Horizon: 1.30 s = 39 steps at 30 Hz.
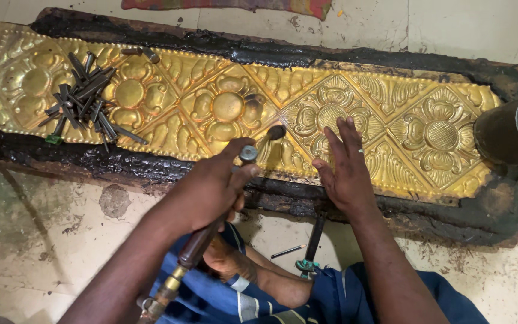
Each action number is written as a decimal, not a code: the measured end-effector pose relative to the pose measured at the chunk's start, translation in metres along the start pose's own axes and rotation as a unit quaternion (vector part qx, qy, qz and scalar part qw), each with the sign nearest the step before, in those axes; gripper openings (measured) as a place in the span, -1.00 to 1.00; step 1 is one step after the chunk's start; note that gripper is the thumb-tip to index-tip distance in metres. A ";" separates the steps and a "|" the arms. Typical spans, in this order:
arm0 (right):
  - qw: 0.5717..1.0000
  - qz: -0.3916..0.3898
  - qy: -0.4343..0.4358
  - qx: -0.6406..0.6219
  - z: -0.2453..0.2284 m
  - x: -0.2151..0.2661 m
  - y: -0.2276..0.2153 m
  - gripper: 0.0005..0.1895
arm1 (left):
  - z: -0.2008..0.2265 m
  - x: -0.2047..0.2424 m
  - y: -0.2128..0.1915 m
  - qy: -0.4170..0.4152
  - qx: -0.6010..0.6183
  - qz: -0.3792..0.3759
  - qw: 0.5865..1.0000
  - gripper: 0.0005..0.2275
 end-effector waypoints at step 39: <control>0.999 0.042 -0.009 -0.002 0.015 0.000 -0.008 -0.37 | -0.072 0.060 -0.036 -0.138 0.079 0.107 0.981 -0.52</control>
Point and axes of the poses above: each hand's wrist, its own x-axis away from the middle knuckle, its own y-axis out of the palm, z = x × y, the point moved 1 cm from there along -x, towards the middle knuckle, and after that the axes turned 14 degrees about y, right-handed, at the moved point
